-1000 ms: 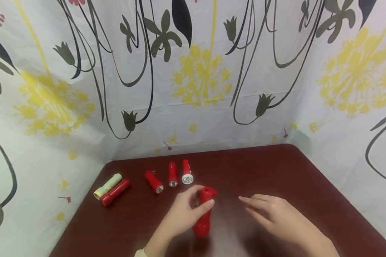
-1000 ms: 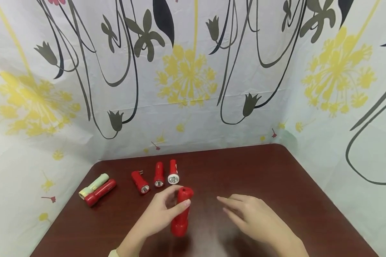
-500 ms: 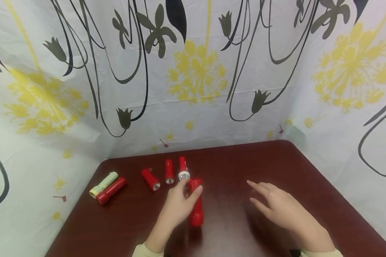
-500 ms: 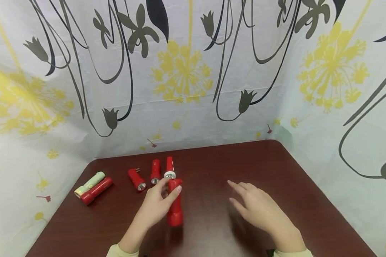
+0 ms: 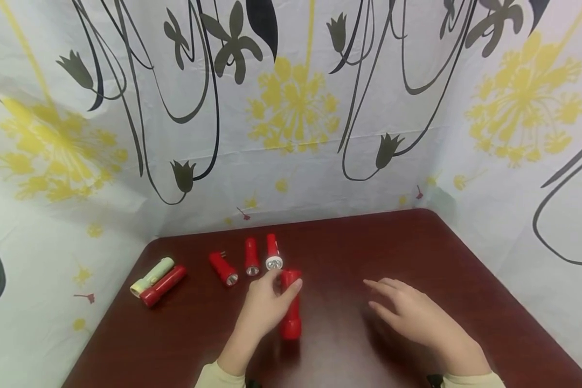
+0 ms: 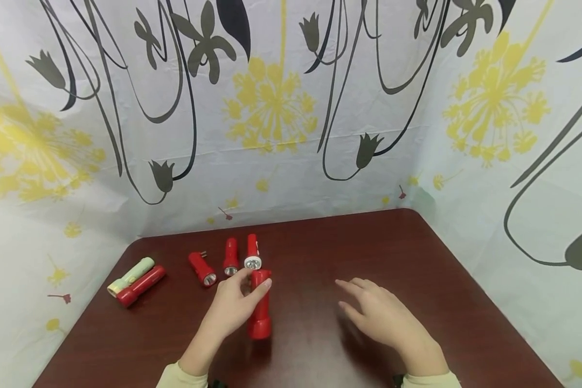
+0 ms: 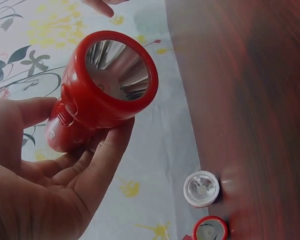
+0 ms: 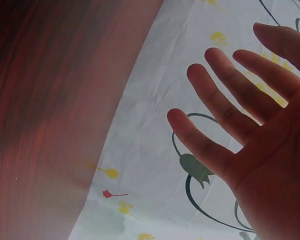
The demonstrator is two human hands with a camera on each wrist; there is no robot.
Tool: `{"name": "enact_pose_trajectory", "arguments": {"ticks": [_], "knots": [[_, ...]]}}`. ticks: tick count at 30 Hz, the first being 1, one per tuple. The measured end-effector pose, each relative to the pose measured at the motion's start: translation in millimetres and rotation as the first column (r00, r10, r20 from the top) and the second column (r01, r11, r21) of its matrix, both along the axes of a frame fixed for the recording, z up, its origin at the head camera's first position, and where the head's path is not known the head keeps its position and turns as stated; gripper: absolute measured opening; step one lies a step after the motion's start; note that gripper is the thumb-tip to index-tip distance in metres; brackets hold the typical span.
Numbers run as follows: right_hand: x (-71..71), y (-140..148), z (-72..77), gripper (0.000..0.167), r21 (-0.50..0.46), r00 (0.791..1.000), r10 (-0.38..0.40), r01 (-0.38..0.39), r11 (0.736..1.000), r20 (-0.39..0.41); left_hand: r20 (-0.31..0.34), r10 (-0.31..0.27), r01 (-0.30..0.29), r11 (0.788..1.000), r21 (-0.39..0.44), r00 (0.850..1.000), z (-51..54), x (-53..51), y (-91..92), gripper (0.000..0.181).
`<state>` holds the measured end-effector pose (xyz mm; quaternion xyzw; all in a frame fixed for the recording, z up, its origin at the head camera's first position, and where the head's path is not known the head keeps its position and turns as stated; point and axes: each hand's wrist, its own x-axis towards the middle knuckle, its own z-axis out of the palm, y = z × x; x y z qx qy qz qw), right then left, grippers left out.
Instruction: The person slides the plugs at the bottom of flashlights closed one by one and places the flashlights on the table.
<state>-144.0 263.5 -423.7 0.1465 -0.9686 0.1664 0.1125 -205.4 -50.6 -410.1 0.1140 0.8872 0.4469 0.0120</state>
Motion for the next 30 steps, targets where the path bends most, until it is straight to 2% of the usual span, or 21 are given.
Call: {"name": "enact_pose_trajectory", "arguments": {"ticks": [5, 9, 12, 14, 17, 19, 21, 26, 28, 30], "knots": [[-2.6, 1.7, 0.8, 0.042, -0.006, 0.999, 0.046, -0.046, 0.999, -0.028, -0.004, 0.005, -0.005, 1.0, 0.021, 1.0, -1.0, -4.5, 1.7, 0.055], [-3.7, 2.8, 2.1, 0.039, -0.03, 0.995, 0.09, -0.092, 0.995, -0.047, 0.006, 0.015, -0.015, 0.999, 0.028, 1.0, -0.8, -8.5, 4.1, 0.056], [-3.4, 2.3, 2.9, 0.038, -0.042, 0.994, 0.1, -0.102, 0.994, -0.041, -0.009, 0.035, -0.035, 0.999, 0.016, 0.999, 2.9, -15.8, 7.5, 0.06], [-2.1, 1.0, 4.3, 0.037, -0.058, 0.994, 0.109, -0.11, 0.992, -0.032, -0.05, 0.055, -0.055, 0.999, -0.001, 0.997, 6.5, -24.7, 11.5, 0.06], [0.3, -1.7, 5.7, 0.036, -0.085, 0.991, 0.13, -0.131, 0.988, -0.019, -0.116, 0.084, -0.09, 0.995, -0.049, 0.99, 11.5, -45.2, 20.1, 0.059], [1.4, -3.5, 6.5, 0.036, -0.103, 0.988, 0.152, -0.154, 0.983, -0.024, -0.164, 0.098, -0.114, 0.989, -0.092, 0.982, 13.7, -62.8, 27.2, 0.055], [1.7, -4.9, 6.2, 0.035, -0.107, 0.984, 0.171, -0.175, 0.979, -0.037, -0.183, 0.098, -0.124, 0.983, -0.138, 0.978, 16.3, -81.9, 34.3, 0.051], [4.8, -5.3, 5.7, 0.033, -0.099, 0.979, 0.188, -0.196, 0.976, -0.082, -0.184, 0.031, -0.083, 0.957, -0.28, 0.982, 18.4, -130.4, 52.2, 0.039], [7.1, -5.0, 5.6, 0.032, -0.104, 0.977, 0.192, -0.201, 0.974, -0.089, -0.164, 0.007, -0.063, 0.939, -0.338, 0.986, 15.3, -147.5, 58.2, 0.038], [9.1, -5.2, 5.6, 0.032, -0.109, 0.975, 0.202, -0.212, 0.971, -0.09, -0.123, 0.005, -0.053, 0.922, -0.384, 0.992, 10.6, -162.4, 62.4, 0.039]]}}
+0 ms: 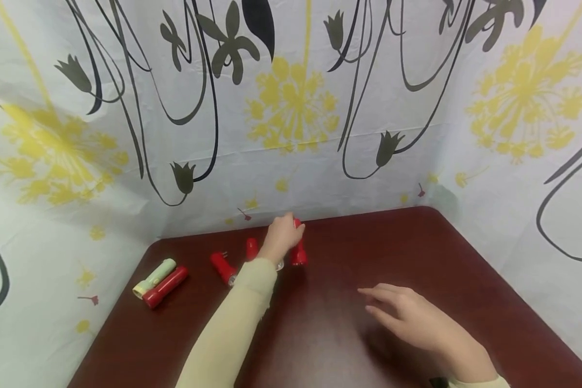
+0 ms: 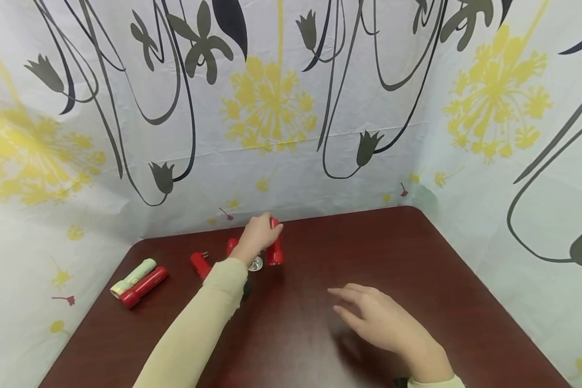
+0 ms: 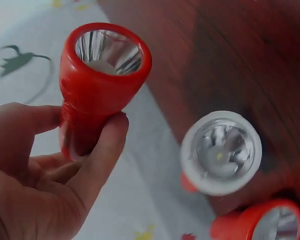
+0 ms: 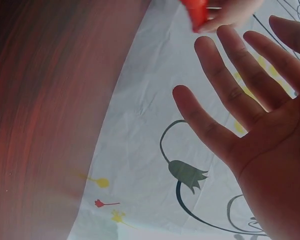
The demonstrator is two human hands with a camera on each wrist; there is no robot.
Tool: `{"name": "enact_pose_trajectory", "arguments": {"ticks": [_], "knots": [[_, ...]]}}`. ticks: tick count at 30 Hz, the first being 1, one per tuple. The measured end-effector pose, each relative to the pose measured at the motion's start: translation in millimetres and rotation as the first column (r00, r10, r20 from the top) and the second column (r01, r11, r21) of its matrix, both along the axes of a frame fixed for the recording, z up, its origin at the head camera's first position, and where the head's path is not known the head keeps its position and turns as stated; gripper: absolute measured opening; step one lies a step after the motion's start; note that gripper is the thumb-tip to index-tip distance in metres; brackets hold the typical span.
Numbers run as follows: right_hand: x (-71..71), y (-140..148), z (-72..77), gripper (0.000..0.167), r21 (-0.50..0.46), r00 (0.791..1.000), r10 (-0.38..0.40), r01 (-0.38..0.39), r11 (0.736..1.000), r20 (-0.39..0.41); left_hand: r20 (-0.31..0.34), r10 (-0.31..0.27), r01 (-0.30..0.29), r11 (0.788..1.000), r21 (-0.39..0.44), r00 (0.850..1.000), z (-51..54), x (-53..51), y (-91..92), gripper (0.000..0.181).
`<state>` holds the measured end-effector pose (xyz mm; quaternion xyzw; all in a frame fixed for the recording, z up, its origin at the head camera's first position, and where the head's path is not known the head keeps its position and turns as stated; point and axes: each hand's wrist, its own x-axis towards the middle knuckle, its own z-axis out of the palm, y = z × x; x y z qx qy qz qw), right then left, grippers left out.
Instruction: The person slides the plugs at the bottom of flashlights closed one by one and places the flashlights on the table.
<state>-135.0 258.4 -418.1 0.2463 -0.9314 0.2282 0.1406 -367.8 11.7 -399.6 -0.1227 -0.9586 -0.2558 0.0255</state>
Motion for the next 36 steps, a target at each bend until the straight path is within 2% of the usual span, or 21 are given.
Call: {"name": "enact_pose_trajectory", "arguments": {"ticks": [4, 5, 7, 11, 12, 14, 19, 26, 27, 28, 33, 34, 36], "knots": [[0.9, 1.0, -0.9, 0.03, 0.016, 0.999, 0.007, -0.007, 1.0, -0.043, 0.143, 0.041, -0.038, 0.999, -0.024, 0.989, -12.7, -26.4, 9.2, 0.035], [0.9, 1.2, -1.2, 0.03, 0.021, 0.998, 0.01, -0.009, 1.0, -0.059, 0.154, 0.042, -0.039, 0.999, -0.024, 0.987, -29.2, -44.2, 10.2, 0.037], [1.3, 1.6, -1.9, 0.03, 0.028, 0.995, 0.011, -0.008, 1.0, -0.095, 0.191, 0.048, -0.04, 0.998, -0.044, 0.98, -34.5, -51.0, 12.8, 0.034], [1.5, 2.0, -3.1, 0.031, 0.036, 0.99, 0.015, -0.01, 0.999, -0.142, 0.171, 0.032, -0.016, 0.996, -0.093, 0.985, -39.8, -51.6, 14.6, 0.031], [1.4, 2.3, -3.2, 0.031, 0.037, 0.989, 0.017, -0.012, 0.999, -0.145, 0.178, 0.038, -0.019, 0.994, -0.108, 0.983, -26.7, -37.9, 15.7, 0.027], [0.9, 2.8, -3.5, 0.031, 0.039, 0.989, 0.02, -0.014, 0.999, -0.148, 0.151, 0.035, -0.014, 0.99, -0.138, 0.988, -28.1, -36.6, 16.6, 0.028], [2.0, 5.0, -4.4, 0.03, 0.029, 0.992, 0.017, -0.013, 1.0, -0.123, 0.138, 0.026, 0.006, 0.974, -0.226, 0.99, -33.2, -38.7, 21.0, 0.037], [4.3, 3.9, -6.9, 0.028, 0.007, 0.997, 0.029, -0.028, 1.0, -0.078, 0.131, 0.014, 0.017, 0.973, -0.23, 0.991, -36.4, -43.2, 22.4, 0.03], [4.5, 4.0, -7.2, 0.028, 0.006, 0.997, 0.029, -0.029, 1.0, -0.075, 0.106, 0.0, 0.024, 0.974, -0.224, 0.994, -48.6, -54.2, 21.3, 0.03], [4.7, 4.1, -7.5, 0.028, 0.006, 0.997, 0.029, -0.029, 1.0, -0.076, 0.094, -0.004, 0.025, 0.974, -0.226, 0.996, -49.1, -55.3, 21.7, 0.03], [4.7, 5.5, -6.8, 0.028, 0.017, 0.997, 0.025, -0.024, 1.0, -0.07, 0.047, -0.009, 0.019, 0.972, -0.235, 0.999, -45.8, -58.3, 25.4, 0.032], [4.3, 5.9, -6.4, 0.028, 0.02, 0.997, 0.025, -0.024, 1.0, -0.068, 0.06, 0.0, 0.015, 0.971, -0.241, 0.998, -32.4, -48.2, 27.8, 0.032], [3.2, 6.4, -5.1, 0.028, 0.026, 0.998, 0.024, -0.023, 0.999, -0.056, 0.068, -0.004, 0.02, 0.971, -0.239, 0.998, -28.6, -47.8, 30.3, 0.032]]}}
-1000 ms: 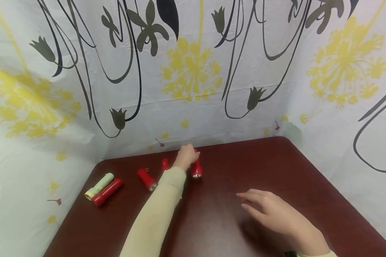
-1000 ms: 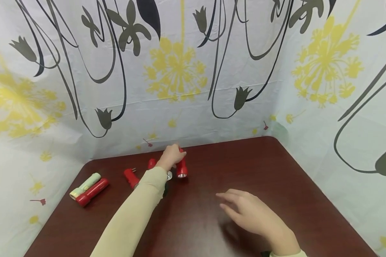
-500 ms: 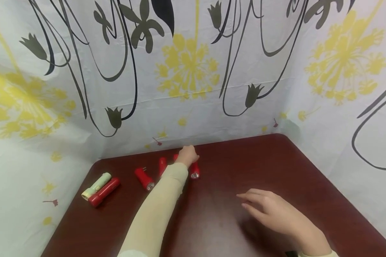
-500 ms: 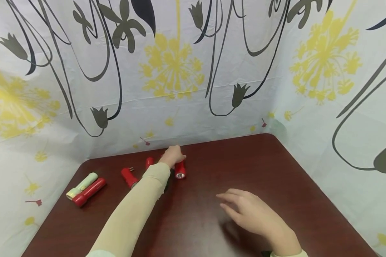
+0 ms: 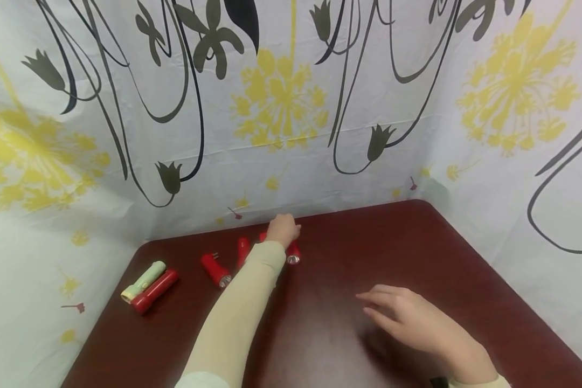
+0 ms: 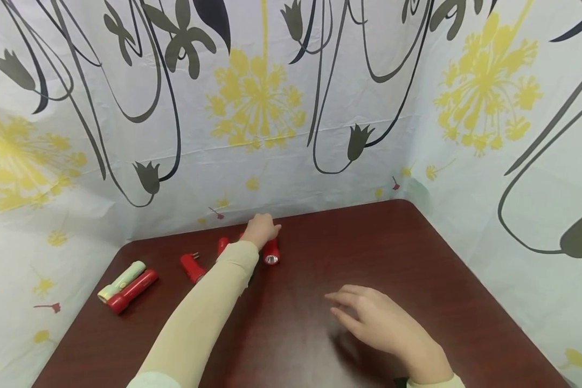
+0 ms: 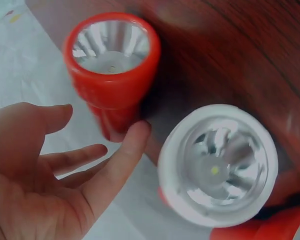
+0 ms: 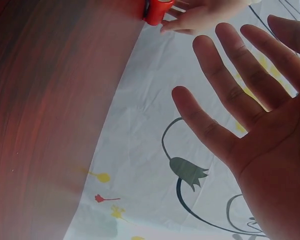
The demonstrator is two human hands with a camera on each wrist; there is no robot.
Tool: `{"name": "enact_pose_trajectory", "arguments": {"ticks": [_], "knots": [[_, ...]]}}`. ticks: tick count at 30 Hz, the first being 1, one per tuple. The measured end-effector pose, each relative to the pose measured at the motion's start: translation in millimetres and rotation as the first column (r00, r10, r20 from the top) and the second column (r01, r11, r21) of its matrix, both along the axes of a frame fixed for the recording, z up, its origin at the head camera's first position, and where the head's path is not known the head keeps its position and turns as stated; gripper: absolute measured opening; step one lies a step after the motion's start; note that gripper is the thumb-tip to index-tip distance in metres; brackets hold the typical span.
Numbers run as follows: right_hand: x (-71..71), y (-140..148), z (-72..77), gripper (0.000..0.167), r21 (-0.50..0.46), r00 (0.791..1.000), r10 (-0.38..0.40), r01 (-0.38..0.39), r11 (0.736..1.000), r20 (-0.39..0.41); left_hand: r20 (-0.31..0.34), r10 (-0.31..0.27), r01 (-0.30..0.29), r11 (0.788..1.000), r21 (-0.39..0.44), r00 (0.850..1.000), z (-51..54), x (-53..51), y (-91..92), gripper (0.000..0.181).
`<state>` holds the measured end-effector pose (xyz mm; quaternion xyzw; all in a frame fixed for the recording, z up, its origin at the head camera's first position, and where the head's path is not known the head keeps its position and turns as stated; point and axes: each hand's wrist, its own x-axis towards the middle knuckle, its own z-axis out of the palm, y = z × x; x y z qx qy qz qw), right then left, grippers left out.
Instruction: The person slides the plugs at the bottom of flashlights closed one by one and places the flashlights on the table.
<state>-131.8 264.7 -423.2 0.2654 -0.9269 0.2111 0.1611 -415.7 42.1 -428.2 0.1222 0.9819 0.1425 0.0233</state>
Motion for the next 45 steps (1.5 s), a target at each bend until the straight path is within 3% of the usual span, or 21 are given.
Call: {"name": "enact_pose_trajectory", "arguments": {"ticks": [4, 12, 17, 21, 26, 29, 32, 36, 38, 45], "knots": [[-1.8, -3.4, 3.7, 0.027, 0.004, 1.0, 0.006, -0.006, 1.0, 0.023, -0.023, -0.018, 0.018, 1.0, -0.016, 1.0, 10.3, 6.4, -3.0, 0.031], [-12.0, -6.1, 11.6, 0.031, 0.035, 0.997, -0.026, 0.023, 0.999, 0.078, -0.122, -0.076, 0.067, 0.995, -0.072, 0.99, 47.2, 33.2, -16.9, 0.04], [-20.8, -2.6, 16.8, 0.041, 0.05, 0.989, -0.079, 0.073, 0.996, 0.125, -0.156, -0.098, 0.093, 0.995, -0.044, 0.983, 64.6, 58.8, -34.8, 0.035], [-24.9, -0.4, 20.3, 0.047, 0.05, 0.975, -0.13, 0.123, 0.991, 0.179, -0.189, -0.092, 0.094, 0.996, -0.001, 0.978, 72.2, 86.0, -51.9, 0.039], [-25.6, 0.8, 18.2, 0.05, 0.058, 0.962, -0.187, 0.179, 0.982, 0.197, -0.241, -0.096, 0.103, 0.995, 0.014, 0.966, 67.9, 133.0, -65.7, 0.043], [-24.9, -1.8, 15.4, 0.05, 0.057, 0.963, -0.189, 0.182, 0.982, 0.194, -0.251, -0.127, 0.132, 0.991, 0.004, 0.96, 64.2, 165.7, -69.4, 0.044], [-25.5, -4.9, 12.8, 0.05, 0.054, 0.964, -0.189, 0.182, 0.982, 0.186, -0.297, -0.124, 0.123, 0.992, -0.02, 0.947, 61.8, 190.3, -72.4, 0.047], [-27.4, -7.8, 10.8, 0.051, 0.059, 0.964, -0.202, 0.195, 0.979, 0.173, -0.39, -0.035, 0.028, 0.999, -0.024, 0.92, 53.3, 207.9, -82.7, 0.044], [-28.0, -8.9, 10.2, 0.053, 0.065, 0.963, -0.21, 0.201, 0.977, 0.17, -0.401, 0.018, -0.021, 1.0, -0.003, 0.916, 47.1, 213.6, -89.9, 0.042], [-29.0, -10.3, 5.1, 0.057, 0.085, 0.958, -0.229, 0.217, 0.972, 0.172, -0.346, 0.119, -0.106, 0.993, 0.055, 0.931, 21.7, 230.5, -112.0, 0.046]]}}
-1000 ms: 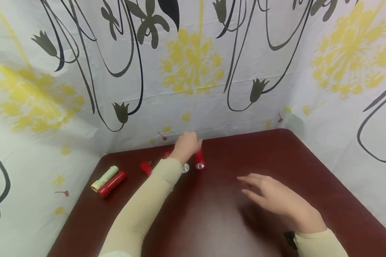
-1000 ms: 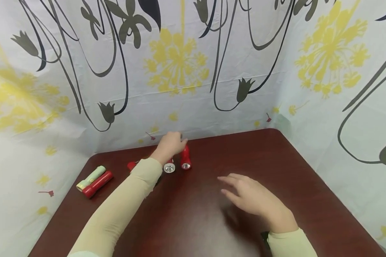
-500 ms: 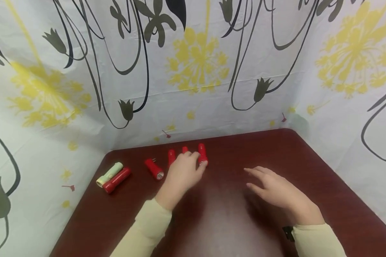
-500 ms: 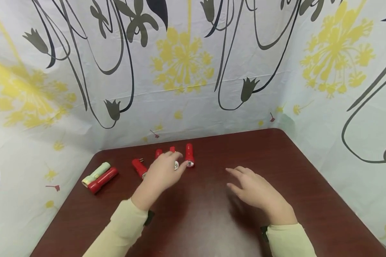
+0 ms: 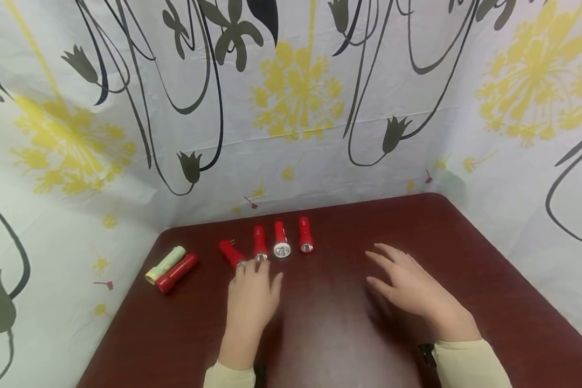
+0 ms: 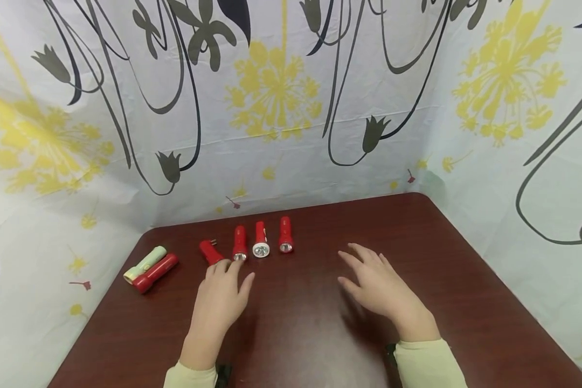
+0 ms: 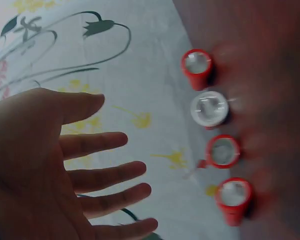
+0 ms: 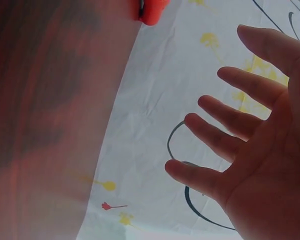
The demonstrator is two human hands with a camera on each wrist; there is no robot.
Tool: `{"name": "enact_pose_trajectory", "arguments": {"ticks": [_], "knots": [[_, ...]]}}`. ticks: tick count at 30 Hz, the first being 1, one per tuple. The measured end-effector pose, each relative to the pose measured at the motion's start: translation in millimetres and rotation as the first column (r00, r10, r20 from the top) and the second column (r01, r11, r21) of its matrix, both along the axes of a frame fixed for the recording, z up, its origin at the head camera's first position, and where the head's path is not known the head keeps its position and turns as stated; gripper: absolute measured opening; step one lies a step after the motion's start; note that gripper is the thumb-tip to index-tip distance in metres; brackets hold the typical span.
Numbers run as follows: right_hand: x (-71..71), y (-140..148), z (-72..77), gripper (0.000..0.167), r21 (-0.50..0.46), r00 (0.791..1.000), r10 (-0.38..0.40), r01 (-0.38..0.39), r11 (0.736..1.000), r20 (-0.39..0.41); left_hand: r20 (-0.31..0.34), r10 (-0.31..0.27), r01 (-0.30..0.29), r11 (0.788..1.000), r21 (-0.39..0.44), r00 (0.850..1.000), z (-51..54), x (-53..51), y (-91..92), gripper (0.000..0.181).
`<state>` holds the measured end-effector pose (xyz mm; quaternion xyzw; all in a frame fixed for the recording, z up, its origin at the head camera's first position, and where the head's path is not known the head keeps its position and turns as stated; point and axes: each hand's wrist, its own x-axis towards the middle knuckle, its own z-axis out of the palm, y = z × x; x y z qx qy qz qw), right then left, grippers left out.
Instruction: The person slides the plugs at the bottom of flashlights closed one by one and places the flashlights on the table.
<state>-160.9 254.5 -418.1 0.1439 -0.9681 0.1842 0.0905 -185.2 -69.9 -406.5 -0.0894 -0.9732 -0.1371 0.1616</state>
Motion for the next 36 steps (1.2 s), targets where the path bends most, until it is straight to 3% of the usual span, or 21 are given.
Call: {"name": "enact_pose_trajectory", "arguments": {"ticks": [4, 8, 18, 36], "knots": [[1.2, 2.0, -4.4, 0.058, -0.007, 1.0, -0.007, 0.007, 1.0, 0.03, 0.05, 0.006, -0.006, 1.0, 0.005, 0.999, -11.5, 5.0, -6.0, 0.048], [2.5, 4.4, -8.0, 0.058, -0.03, 0.998, 0.012, -0.01, 1.0, 0.058, 0.071, 0.002, -0.002, 1.0, -0.01, 0.997, -16.5, 3.3, -7.3, 0.049], [3.0, 1.0, -6.7, 0.058, -0.09, 0.989, 0.07, -0.059, 0.994, 0.127, 0.094, -0.032, 0.035, 0.999, -0.029, 0.995, -18.8, -1.4, -11.5, 0.048], [0.2, -1.0, -0.1, 0.047, -0.091, 0.98, 0.126, -0.113, 0.989, 0.152, 0.19, -0.014, 0.016, 1.0, -0.006, 0.982, -19.8, -6.6, -19.7, 0.051]]}}
